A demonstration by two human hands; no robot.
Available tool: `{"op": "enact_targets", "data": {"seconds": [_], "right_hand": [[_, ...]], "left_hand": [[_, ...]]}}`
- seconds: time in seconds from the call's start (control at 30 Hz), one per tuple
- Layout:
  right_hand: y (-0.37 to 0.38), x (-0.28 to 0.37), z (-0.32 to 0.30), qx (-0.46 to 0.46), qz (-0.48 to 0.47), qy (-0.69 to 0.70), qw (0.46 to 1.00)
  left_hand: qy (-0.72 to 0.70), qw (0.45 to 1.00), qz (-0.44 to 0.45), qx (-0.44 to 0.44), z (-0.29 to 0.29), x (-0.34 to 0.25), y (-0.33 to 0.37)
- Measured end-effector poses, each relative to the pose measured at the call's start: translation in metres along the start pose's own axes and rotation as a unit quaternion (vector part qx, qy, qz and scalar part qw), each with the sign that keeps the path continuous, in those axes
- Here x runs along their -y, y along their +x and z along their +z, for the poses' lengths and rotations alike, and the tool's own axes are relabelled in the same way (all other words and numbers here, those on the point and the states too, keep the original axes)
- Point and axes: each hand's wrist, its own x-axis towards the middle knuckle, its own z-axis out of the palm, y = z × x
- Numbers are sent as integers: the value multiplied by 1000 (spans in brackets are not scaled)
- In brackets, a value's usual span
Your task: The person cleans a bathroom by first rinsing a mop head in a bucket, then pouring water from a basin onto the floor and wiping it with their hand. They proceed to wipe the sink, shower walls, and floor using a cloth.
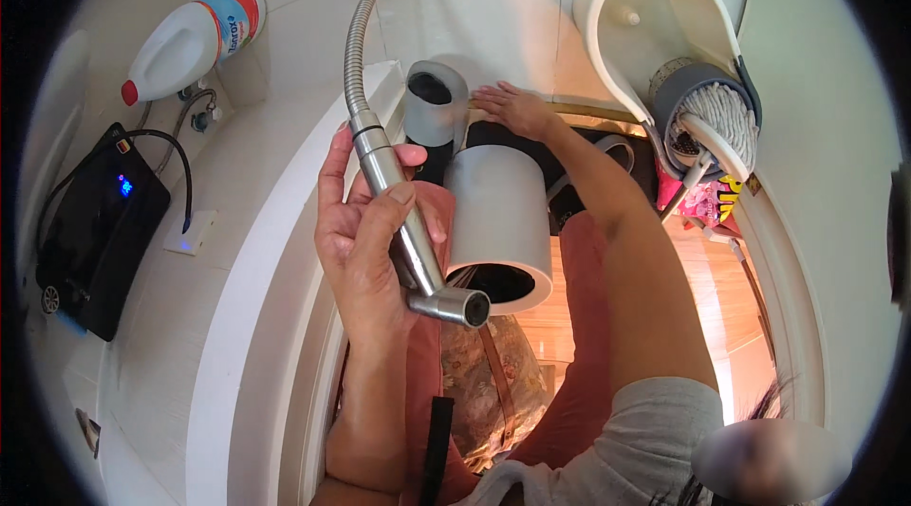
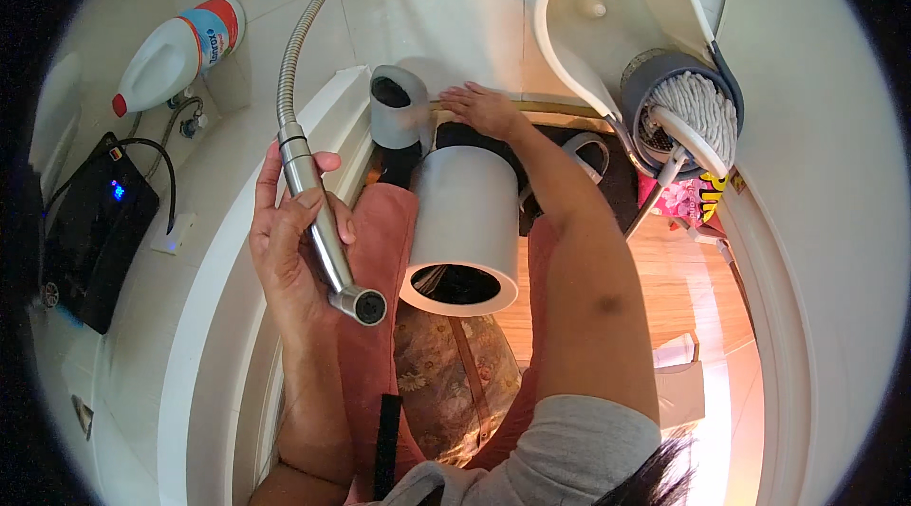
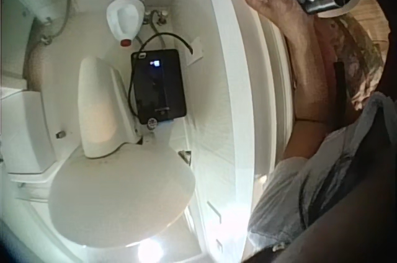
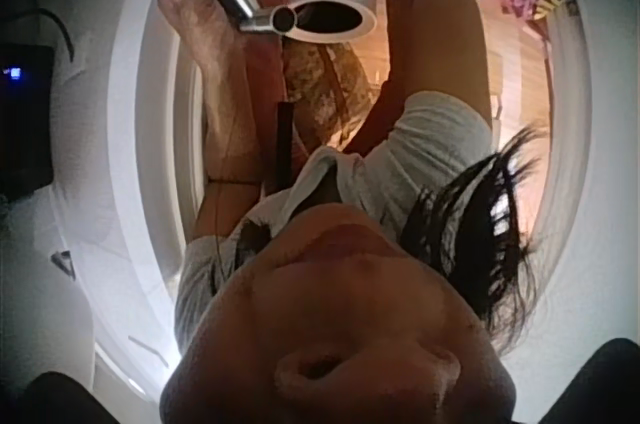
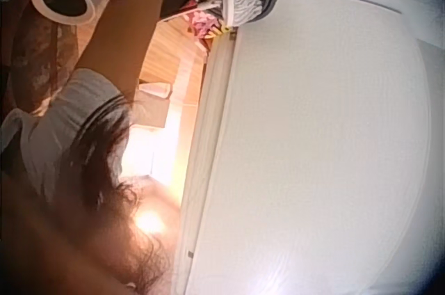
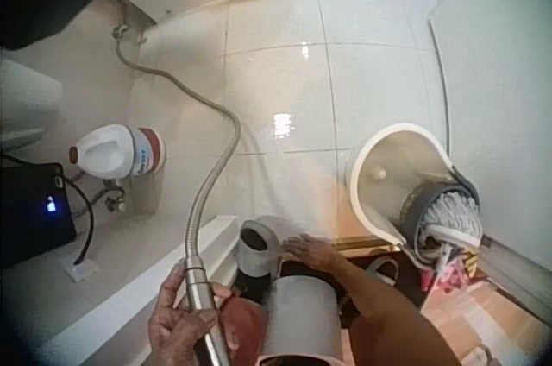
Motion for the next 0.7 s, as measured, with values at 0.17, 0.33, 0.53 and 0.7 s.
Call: {"op": "enact_targets", "data": {"seconds": [0.17,0.33,0.53,0.7], "right_hand": [[-67,-13,1,-150,68,177,970],[-91,-20,-16,-124,264,205,934],[-121,12,-19,-332,426,240,807],[-145,59,-49,-479,447,393,645]], "left_hand": [[-7,1000,-6,7,-3,6,-1],[-14,1000,-16,20,1,8,-4],[4,999,-28,20,-1,8,0],[-9,999,-31,26,1,8,1]]}}
